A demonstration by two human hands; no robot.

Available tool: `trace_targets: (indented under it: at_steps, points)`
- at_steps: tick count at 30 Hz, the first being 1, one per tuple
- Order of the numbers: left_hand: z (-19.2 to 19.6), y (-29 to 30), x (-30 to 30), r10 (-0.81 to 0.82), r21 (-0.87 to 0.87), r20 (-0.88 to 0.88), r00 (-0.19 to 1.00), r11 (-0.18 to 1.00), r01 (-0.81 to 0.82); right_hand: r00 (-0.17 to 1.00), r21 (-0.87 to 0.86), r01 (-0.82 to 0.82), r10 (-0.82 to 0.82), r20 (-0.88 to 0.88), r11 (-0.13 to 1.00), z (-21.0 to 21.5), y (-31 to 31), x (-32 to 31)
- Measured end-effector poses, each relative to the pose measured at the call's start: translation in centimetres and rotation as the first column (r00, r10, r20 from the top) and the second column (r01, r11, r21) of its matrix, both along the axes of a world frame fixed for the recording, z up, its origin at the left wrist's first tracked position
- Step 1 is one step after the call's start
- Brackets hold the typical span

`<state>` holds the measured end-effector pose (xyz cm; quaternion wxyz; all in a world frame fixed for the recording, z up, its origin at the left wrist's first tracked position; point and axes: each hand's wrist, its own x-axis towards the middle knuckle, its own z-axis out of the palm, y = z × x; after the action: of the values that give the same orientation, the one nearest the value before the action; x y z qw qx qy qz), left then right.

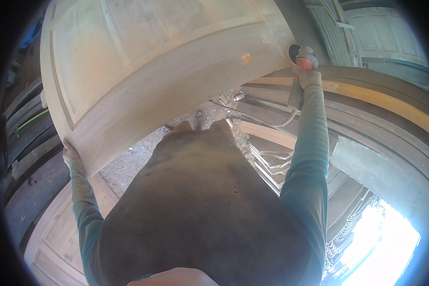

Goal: The person sands a wooden door using a power sander, moving the tool across the surface and edges of the door panels.

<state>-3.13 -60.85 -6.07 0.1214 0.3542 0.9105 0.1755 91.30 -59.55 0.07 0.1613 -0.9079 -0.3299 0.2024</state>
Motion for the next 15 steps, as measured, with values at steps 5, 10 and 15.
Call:
trace_targets:
  at_steps: [5,10,15]
  points:
    - [0.6,0.5,0.6,0.016,-0.024,-0.017,1.000,1.000,-0.016,0.999,0.031,-0.012,0.013,-0.032,0.999,0.4,-0.6,-0.9]
    - [-0.2,0.3,-0.3,0.013,-0.026,-0.048,0.999,1.000,-0.015,1.000,-0.059,0.025,-0.024,0.020,0.998,1.0,-1.2,-0.6]
    - [0.3,0.1,0.2,0.038,-0.047,-0.033,0.999,0.998,-0.039,0.995,0.109,-0.100,0.102,-0.014,0.989,-0.3,-3.7,-1.1]
